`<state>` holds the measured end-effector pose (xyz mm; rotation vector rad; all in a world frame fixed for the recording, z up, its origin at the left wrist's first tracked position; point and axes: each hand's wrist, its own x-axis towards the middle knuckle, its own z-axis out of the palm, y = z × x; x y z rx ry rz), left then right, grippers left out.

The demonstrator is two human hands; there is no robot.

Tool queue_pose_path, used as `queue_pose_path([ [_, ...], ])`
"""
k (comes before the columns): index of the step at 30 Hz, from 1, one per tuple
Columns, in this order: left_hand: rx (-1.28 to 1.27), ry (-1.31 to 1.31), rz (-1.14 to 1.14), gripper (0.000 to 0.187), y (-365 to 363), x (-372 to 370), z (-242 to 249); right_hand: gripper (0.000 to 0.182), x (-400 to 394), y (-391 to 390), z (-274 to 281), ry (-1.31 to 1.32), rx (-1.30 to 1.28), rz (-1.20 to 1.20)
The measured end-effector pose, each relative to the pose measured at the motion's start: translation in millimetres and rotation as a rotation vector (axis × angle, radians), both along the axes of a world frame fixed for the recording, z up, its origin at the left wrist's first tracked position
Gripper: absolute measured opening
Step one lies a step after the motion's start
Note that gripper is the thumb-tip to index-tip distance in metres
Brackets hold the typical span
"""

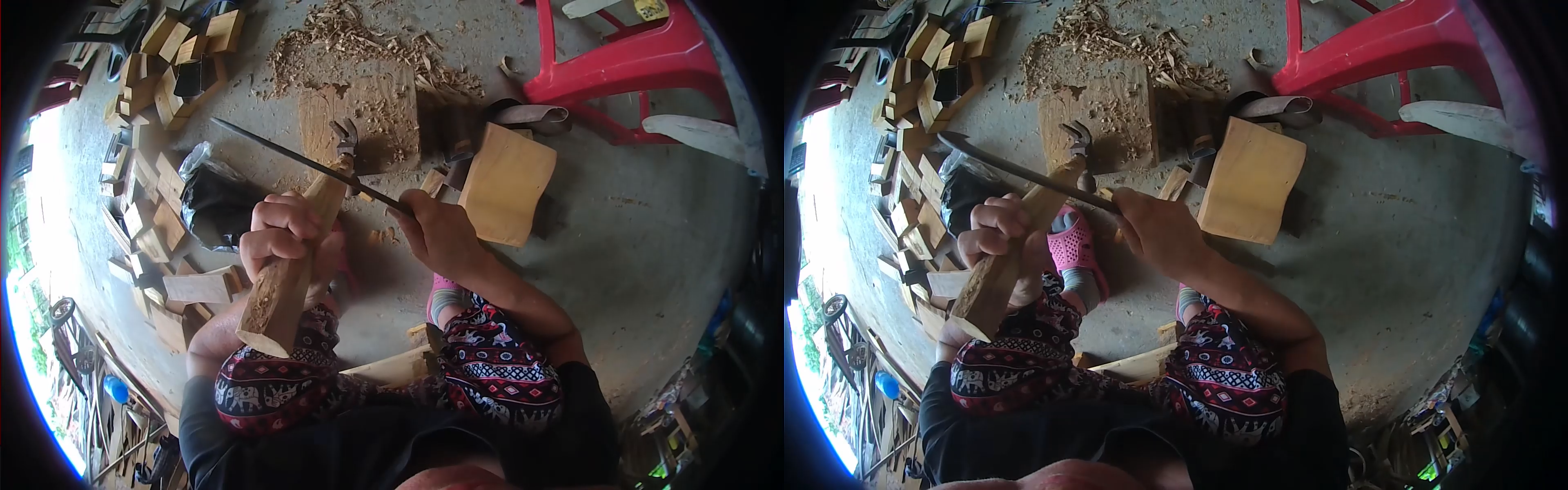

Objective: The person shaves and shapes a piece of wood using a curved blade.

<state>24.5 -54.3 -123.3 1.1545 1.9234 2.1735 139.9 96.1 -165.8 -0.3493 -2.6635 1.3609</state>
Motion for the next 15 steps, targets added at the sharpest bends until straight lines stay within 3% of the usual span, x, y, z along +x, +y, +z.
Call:
queue_pose_path([
  [2, 0.004, -0.022, -0.004, 0.041, -0.5, -0.4, -0.7, 0.015, 0.2, -2.3, -8.8, 0.003, -0.007, 0.002],
  [4, 0.028, -0.03, -0.013, 0.041, -0.5, 0.8, -2.0, 0.015, -1.3, -4.8, -31.9, -0.19, -0.027, 0.013],
  [8, 0.009, 0.007, -0.014, 0.041, -1.8, 0.8, -2.8, 0.02, -1.6, -1.6, -13.8, -0.128, -0.024, 0.012],
  [10, -0.002, -0.007, -0.008, 0.041, -0.3, 1.0, -0.2, 0.019, -3.3, 1.0, 4.6, 0.026, -0.019, -0.017],
  [15, 0.001, -0.024, 0.0, 0.041, 0.2, 0.4, -2.2, 0.017, -3.8, -0.5, -25.0, -0.099, -0.007, 0.012],
])
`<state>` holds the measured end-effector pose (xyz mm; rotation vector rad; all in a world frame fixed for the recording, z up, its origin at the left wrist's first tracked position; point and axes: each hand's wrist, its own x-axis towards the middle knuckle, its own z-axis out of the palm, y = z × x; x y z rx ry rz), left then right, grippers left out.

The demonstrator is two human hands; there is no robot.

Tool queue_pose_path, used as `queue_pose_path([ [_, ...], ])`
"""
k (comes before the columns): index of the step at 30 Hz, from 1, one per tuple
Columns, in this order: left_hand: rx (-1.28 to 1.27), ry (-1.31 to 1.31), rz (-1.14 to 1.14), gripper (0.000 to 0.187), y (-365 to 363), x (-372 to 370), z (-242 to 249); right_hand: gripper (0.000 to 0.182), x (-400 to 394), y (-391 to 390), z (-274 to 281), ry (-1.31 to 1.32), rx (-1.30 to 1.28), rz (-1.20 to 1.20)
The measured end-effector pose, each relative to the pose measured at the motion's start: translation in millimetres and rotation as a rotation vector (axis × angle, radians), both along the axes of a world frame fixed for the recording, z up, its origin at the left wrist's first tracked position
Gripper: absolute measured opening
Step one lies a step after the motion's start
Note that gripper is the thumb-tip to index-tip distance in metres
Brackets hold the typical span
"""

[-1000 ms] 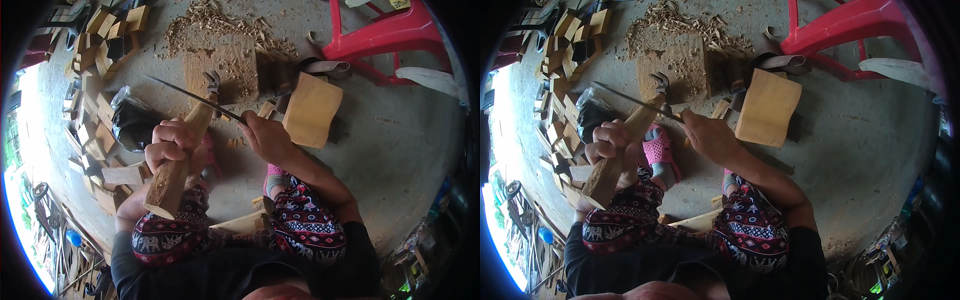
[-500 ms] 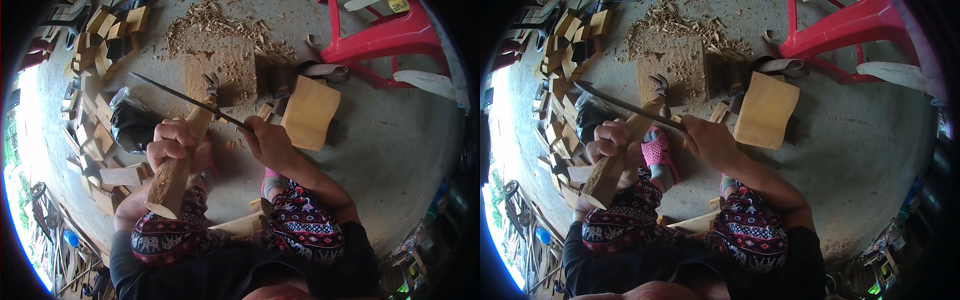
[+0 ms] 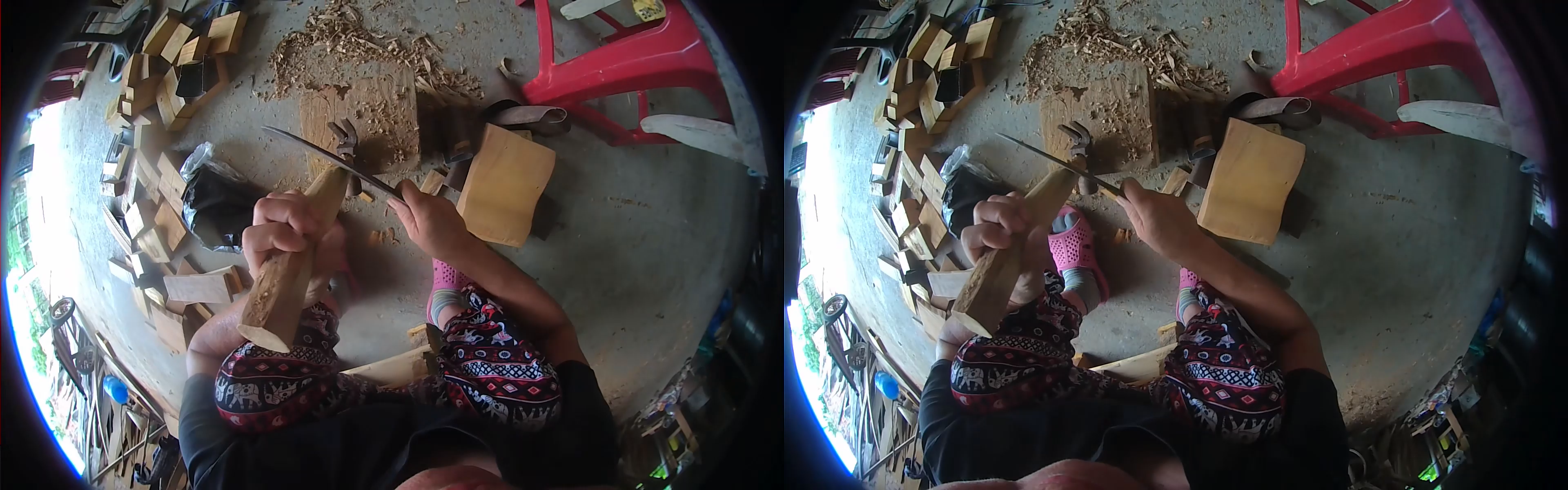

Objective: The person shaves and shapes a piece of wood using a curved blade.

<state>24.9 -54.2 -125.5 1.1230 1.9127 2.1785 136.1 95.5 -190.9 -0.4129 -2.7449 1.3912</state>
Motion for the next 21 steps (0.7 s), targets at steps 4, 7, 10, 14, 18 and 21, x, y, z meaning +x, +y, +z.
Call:
queue_pose_path([
  [4, 0.046, 0.035, 0.052, 0.042, -1.0, -0.3, -6.4, 0.016, 0.5, 3.9, 9.8, -0.032, 0.058, 0.035],
  [7, 0.028, 0.046, 0.054, 0.043, 1.4, 0.0, -2.7, 0.021, 1.6, 3.5, 30.2, 0.107, 0.024, -0.029],
  [10, 0.014, 0.052, 0.085, 0.043, 2.4, 0.6, -1.3, 0.018, 4.4, -0.6, 0.6, 0.052, 0.028, 0.01],
  [14, 0.072, 0.063, -0.017, 0.042, -1.6, -3.2, -6.9, 0.018, 8.6, 5.4, -17.8, -0.114, 0.076, -0.054],
  [18, -0.014, 0.062, 0.049, 0.044, -1.6, -2.8, -0.9, 0.018, 6.0, 8.6, 25.4, 0.049, -0.023, -0.095],
  [21, -0.029, 0.062, 0.061, 0.044, 0.0, -1.2, 0.0, 0.019, 1.3, 0.4, 8.6, 0.003, -0.036, -0.065],
])
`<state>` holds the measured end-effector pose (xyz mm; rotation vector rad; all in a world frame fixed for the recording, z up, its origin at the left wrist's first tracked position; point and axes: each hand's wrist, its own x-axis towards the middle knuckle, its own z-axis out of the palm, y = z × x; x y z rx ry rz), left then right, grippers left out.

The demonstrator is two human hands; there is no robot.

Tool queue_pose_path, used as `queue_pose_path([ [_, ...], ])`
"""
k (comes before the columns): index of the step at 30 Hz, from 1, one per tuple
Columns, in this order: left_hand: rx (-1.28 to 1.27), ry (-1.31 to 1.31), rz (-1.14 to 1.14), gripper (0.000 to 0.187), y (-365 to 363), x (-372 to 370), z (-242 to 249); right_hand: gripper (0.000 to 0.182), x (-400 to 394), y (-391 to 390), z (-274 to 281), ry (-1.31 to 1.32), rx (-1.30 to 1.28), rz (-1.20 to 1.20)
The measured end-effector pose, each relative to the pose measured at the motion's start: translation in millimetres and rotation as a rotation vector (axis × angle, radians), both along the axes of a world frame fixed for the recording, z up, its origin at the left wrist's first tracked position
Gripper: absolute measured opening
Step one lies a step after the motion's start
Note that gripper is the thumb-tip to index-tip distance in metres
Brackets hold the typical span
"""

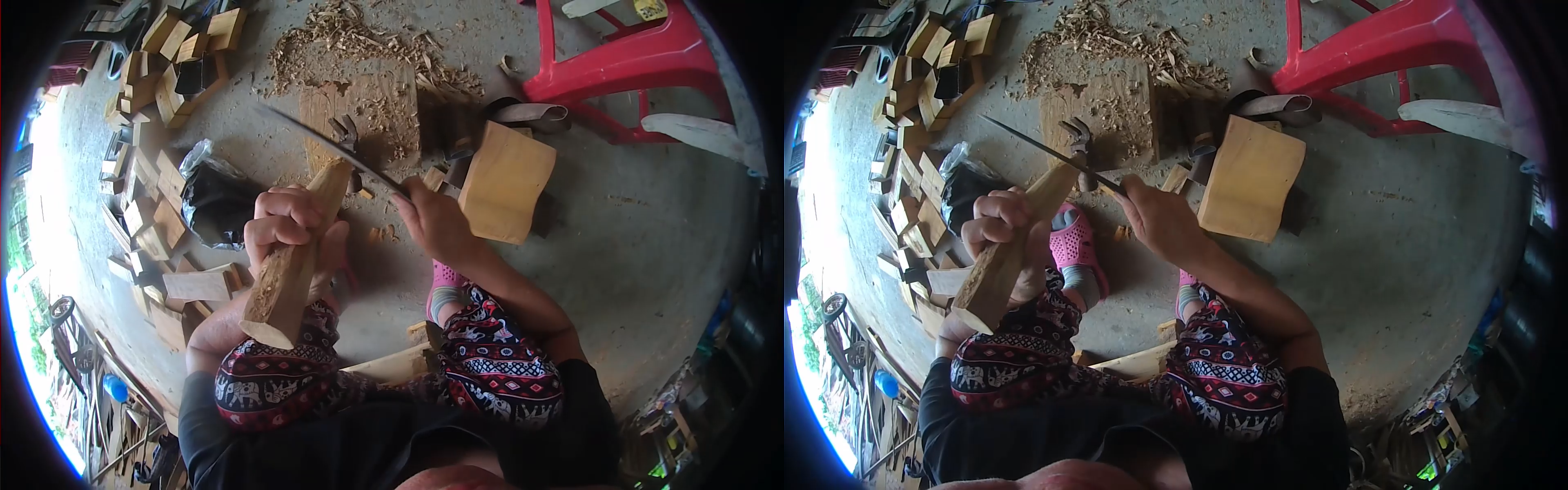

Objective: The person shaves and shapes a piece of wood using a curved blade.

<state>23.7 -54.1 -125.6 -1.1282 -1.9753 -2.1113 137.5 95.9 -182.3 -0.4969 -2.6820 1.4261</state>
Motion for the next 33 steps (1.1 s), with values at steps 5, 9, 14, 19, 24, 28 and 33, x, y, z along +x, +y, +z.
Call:
queue_pose_path([
  [5, 0.035, -0.031, -0.056, 0.043, -3.5, 0.5, -2.3, 0.02, 0.1, -2.9, -17.6, -0.012, -0.01, 0.028],
  [9, 0.051, -0.056, -0.018, 0.044, 2.8, 2.2, 1.3, 0.021, -4.1, 6.4, 13.3, 0.109, 0.004, -0.007],
  [14, 0.046, -0.045, 0.005, 0.044, 3.0, 2.6, -0.9, 0.02, 1.4, 1.3, -32.8, -0.008, 0.02, 0.025],
  [19, 0.095, -0.048, -0.021, 0.045, 2.9, 2.8, -0.3, 0.018, 7.3, 7.1, -1.2, -0.029, 0.064, 0.008],
  [24, -0.001, -0.04, 0.044, 0.046, 4.8, 3.4, 4.8, 0.016, 3.3, -9.3, -13.1, 0.01, -0.037, 0.029],
  [28, 0.034, -0.102, -0.018, 0.047, 0.1, -0.8, 5.7, 0.017, 2.5, -5.2, -16.3, 0.005, -0.02, 0.026],
  [33, -0.005, -0.036, -0.005, 0.048, 4.5, 0.9, 6.3, 0.02, -2.5, 6.5, 11.9, 0.09, -0.012, 0.028],
])
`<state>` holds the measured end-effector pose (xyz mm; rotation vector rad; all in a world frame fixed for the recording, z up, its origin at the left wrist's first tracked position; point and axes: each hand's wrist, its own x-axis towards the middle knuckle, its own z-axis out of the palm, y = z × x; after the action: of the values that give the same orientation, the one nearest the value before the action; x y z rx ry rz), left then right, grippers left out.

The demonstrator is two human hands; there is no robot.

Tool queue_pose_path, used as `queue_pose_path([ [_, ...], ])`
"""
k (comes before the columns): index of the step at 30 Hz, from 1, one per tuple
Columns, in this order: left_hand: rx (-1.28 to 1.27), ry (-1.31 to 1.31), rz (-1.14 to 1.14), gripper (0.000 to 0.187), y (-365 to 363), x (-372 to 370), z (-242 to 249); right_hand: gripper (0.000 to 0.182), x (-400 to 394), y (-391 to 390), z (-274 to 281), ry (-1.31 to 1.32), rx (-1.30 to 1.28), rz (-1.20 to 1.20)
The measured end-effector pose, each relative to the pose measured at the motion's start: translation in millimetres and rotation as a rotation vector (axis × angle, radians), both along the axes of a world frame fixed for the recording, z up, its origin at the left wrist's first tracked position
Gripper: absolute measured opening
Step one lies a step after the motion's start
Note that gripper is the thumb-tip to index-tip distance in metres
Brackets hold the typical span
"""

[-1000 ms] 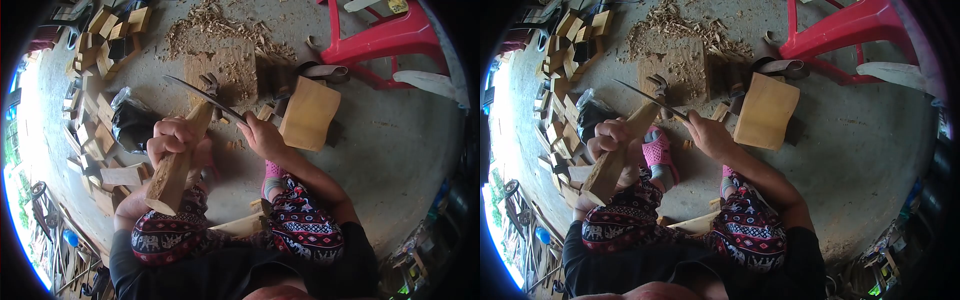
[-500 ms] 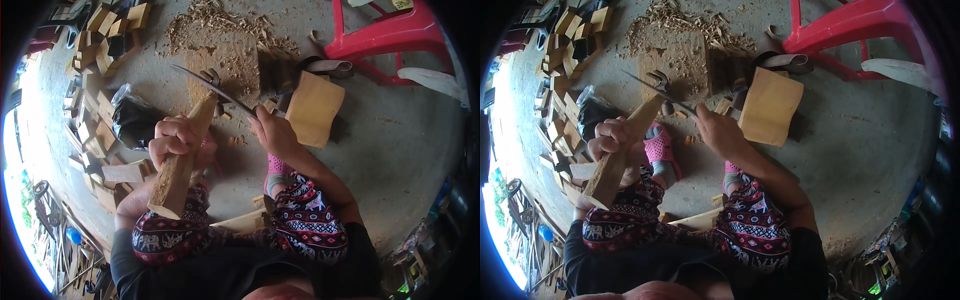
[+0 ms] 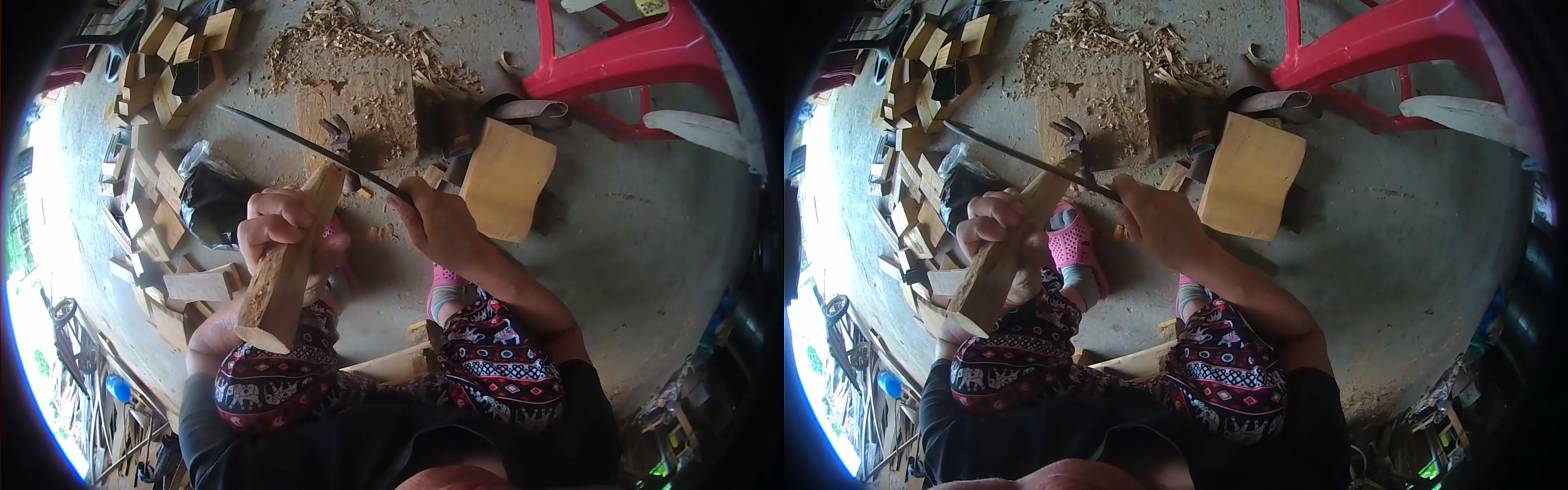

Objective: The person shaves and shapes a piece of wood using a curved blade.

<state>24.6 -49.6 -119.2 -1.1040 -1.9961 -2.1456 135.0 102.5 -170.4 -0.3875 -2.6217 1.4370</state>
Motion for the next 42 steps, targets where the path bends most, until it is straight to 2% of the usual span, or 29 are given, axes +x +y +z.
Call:
queue_pose_path([
  [3, 0.039, -0.037, 0.036, 0.048, 3.4, 1.6, 1.2, 0.02, 2.8, -7.3, -30.1, -0.013, -0.024, -0.009],
  [5, 0.049, -0.027, 0.023, 0.049, 4.4, 1.9, -1.3, 0.018, 4.4, -6.2, -45.5, -0.229, 0.019, 0.008],
  [7, 0.035, -0.041, 0.012, 0.05, -3.5, 4.4, -3.5, 0.018, 8.7, -8.6, -27.5, -0.237, 0.003, 0.013],
  [10, 0.076, -0.038, 0.006, 0.05, -2.0, 2.1, -7.2, 0.022, 7.7, -2.3, -2.4, -0.084, -0.011, -0.011],
  [15, -0.046, 0.003, -0.049, 0.051, -6.1, -2.6, -1.8, 0.02, 4.0, -10.2, -23.2, -0.112, -0.01, 0.018],
  [17, -0.043, -0.072, -0.056, 0.052, -10.2, -0.2, -4.3, 0.021, 7.8, -12.3, -33.1, -0.135, -0.005, 0.013],
  [19, -0.1, -0.05, -0.221, 0.047, -15.1, -10.6, -0.5, 0.02, 6.1, -7.0, -25.0, -0.124, 0.055, 0.057],
  [23, -0.09, 0.104, -0.311, 0.046, -12.4, -29.5, 3.4, 0.018, 2.6, -2.1, -14.6, -0.113, 0.034, 0.068],
  [25, -0.07, 0.224, -0.52, 0.044, -9.5, -40.5, 3.9, 0.018, 0.7, 2.5, -0.7, -0.137, -0.096, 0.095],
  [26, -0.074, 0.22, -0.521, 0.044, -7.7, -42.4, 5.3, 0.018, 1.2, 4.3, 5.7, -0.14, -0.101, 0.095],
  [28, -0.065, 0.09, -0.442, 0.043, -3.4, -45.6, 13.3, 0.019, 3.6, 8.2, 16.1, 0.085, -0.145, 0.102],
  [29, -0.149, 0.11, -0.407, 0.042, -2.3, -52.0, 24.7, 0.019, 4.9, 9.2, 15.0, 0.091, -0.14, 0.104],
  [31, -0.264, 0.069, -0.278, 0.038, -3.2, -54.4, 37.8, 0.02, 12.1, 8.9, 5.9, -0.066, -0.108, 0.08],
  [32, -0.26, 0.069, -0.271, 0.038, 0.8, -52.7, 36.8, 0.02, 17.9, 8.7, -1.6, -0.065, -0.103, 0.087],
  [34, 0.058, 0.015, -0.233, 0.035, 11.1, -46.9, 33.3, 0.019, 25.6, 5.6, -14.3, -0.125, -0.048, -0.027],
  [35, 0.05, 0.009, -0.233, 0.035, 6.8, -46.9, 32.9, 0.019, 27.8, 3.9, -18.7, -0.13, -0.057, -0.026],
  [37, -0.213, 0.086, -0.211, 0.034, -0.4, -49.0, 31.6, 0.019, 26.2, 9.4, -20.6, -0.078, 0.086, -0.078],
  [42, -0.188, 0.067, -0.332, 0.04, -12.7, -50.0, 23.4, 0.017, 20.3, 11.2, -4.4, 0.012, 0.075, -0.129],
])
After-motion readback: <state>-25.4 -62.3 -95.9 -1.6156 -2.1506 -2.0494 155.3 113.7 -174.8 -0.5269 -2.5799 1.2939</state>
